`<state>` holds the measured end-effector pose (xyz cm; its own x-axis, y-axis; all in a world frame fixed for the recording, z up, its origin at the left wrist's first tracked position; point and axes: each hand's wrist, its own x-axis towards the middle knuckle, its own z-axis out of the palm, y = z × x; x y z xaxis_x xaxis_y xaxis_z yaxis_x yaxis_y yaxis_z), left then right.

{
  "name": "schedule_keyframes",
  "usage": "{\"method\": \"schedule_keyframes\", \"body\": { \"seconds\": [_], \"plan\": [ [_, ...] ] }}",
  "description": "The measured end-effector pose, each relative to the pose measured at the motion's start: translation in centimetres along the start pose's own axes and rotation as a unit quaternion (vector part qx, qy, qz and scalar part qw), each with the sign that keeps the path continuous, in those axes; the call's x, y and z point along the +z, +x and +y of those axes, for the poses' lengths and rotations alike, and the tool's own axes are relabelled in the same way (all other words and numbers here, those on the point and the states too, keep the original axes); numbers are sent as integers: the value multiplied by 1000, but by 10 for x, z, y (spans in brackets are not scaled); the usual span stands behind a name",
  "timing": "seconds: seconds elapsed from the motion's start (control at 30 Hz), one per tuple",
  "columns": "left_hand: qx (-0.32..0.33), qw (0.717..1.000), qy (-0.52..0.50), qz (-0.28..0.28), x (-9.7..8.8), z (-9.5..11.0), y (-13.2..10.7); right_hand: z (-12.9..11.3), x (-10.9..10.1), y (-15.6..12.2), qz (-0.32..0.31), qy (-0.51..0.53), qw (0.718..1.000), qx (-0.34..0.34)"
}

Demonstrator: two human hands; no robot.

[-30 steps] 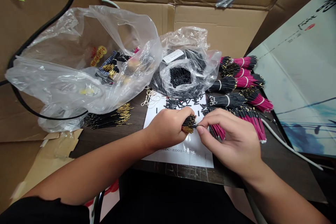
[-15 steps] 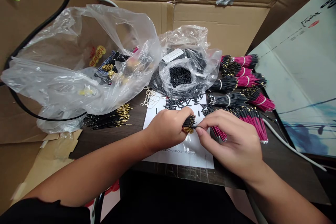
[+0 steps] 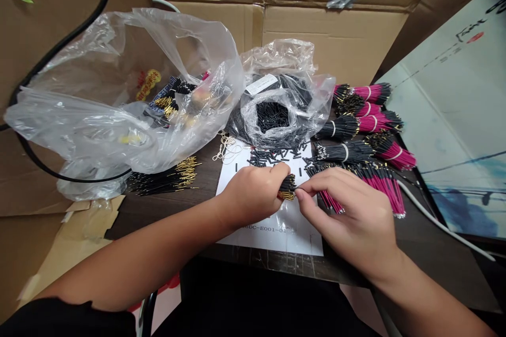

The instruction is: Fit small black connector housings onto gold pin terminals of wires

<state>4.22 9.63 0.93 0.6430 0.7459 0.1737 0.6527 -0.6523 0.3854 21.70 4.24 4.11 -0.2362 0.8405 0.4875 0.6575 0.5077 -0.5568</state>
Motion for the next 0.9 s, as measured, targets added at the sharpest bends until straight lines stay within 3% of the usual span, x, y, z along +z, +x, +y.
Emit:
{"method": "schedule_keyframes", "body": {
  "seconds": [0.23, 0.4, 0.5, 0.6, 0.8, 0.9],
  "plan": [
    [1, 1000, -6, -3, 1, 0, -1, -1, 2, 0, -7, -21, 999, -33],
    [-24, 979, -199, -21, -7, 2, 2, 4, 2, -5, 9, -77, 987, -142],
    [-67, 940, -331, -51, -11, 7, 3, 8, 2, -5, -15, -105, 978, -182],
    [-120, 889, -433, -85, -11, 11, 4, 10, 6, -3, -45, -120, 976, -178],
    [-177, 748, -624, -143, -10, 13, 5, 13, 19, -2, -48, -108, 974, -192],
    [-182, 717, -657, -147, -10, 14, 6, 15, 24, -3, -51, -98, 970, -215]
  ]
}}
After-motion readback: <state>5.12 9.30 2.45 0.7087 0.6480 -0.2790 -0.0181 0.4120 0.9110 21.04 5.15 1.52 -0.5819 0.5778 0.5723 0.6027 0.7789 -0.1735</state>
